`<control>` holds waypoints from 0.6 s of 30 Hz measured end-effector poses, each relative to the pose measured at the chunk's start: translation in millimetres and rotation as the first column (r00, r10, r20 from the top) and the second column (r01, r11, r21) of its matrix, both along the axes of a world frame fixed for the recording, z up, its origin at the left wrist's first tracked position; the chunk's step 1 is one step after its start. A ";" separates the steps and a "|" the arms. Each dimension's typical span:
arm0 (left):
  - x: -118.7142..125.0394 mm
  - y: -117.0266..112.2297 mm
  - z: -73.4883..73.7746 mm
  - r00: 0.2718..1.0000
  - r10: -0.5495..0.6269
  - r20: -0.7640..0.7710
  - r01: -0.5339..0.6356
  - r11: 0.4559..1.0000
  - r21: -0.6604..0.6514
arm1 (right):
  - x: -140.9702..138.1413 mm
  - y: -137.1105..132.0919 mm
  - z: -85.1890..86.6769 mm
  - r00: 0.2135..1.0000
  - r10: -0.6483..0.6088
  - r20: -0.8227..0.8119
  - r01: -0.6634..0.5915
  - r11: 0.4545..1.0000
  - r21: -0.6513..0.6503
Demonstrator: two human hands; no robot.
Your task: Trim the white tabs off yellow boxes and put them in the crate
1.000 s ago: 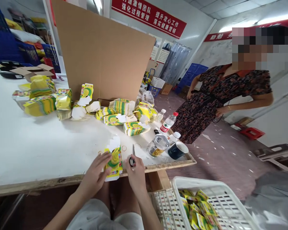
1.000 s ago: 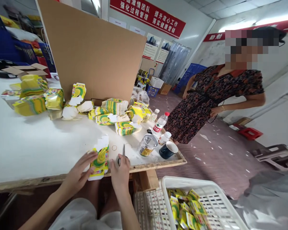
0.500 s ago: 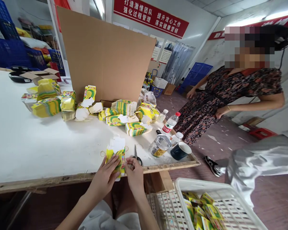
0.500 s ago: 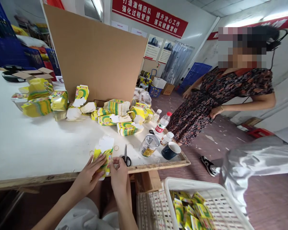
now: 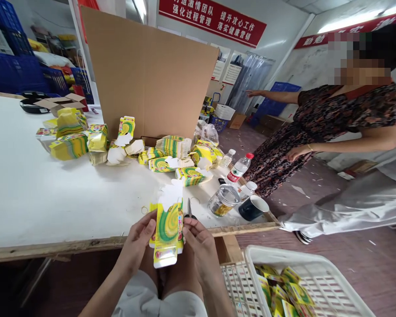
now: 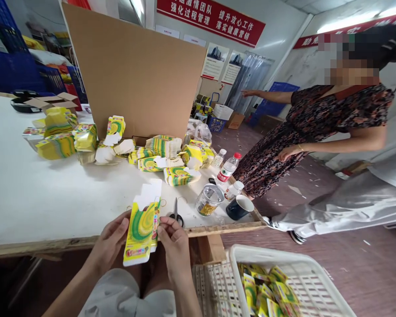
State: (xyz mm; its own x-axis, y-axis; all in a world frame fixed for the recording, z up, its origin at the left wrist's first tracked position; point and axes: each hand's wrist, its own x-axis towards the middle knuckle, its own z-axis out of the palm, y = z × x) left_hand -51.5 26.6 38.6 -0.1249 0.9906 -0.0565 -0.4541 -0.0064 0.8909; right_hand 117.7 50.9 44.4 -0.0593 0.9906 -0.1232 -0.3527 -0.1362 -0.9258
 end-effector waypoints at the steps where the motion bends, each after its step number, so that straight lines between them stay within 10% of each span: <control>1: 2.6 0.0 3.4 0.989 -0.068 0.134 0.074 0.997 -0.035 | 1.1 -3.1 2.4 0.999 0.027 -0.022 -0.027 1.000 -0.012; 6: 17.1 -2.7 5.9 0.852 -0.279 0.443 0.299 0.954 0.026 | 5.0 -13.4 4.5 0.996 0.064 -0.060 -0.068 0.995 -0.068; 18: 35.6 -7.1 9.8 0.808 -0.327 0.490 0.330 0.940 0.083 | 7.4 -25.2 7.9 0.941 -0.060 0.334 0.028 0.995 0.100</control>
